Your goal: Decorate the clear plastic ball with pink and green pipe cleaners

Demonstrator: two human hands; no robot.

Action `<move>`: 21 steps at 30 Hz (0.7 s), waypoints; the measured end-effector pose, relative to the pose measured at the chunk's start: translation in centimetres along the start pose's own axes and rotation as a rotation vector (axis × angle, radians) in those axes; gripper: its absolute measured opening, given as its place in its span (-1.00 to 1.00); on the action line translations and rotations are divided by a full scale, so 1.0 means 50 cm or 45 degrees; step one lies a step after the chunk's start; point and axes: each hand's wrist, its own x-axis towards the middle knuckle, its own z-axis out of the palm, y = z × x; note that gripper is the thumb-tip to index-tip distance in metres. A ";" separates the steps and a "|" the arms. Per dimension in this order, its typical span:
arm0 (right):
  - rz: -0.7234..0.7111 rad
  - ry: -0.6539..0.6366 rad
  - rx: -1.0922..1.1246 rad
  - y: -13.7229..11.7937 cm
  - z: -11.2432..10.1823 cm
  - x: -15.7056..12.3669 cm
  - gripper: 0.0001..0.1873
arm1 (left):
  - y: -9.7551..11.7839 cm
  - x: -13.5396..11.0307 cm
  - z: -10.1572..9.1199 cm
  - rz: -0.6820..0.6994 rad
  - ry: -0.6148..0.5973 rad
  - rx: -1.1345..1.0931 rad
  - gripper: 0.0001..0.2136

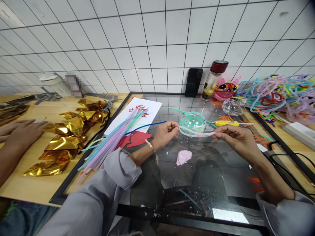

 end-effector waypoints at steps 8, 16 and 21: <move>-0.104 0.151 0.099 0.045 0.001 0.031 -0.75 | -0.003 0.003 -0.003 0.046 0.020 0.119 -0.85; 0.162 0.061 0.421 0.074 0.034 0.054 -0.77 | -0.003 0.013 -0.006 0.191 0.037 0.200 -0.90; 0.189 0.126 0.458 0.079 0.044 0.056 -0.77 | -0.014 0.018 -0.007 0.165 0.015 0.138 -0.89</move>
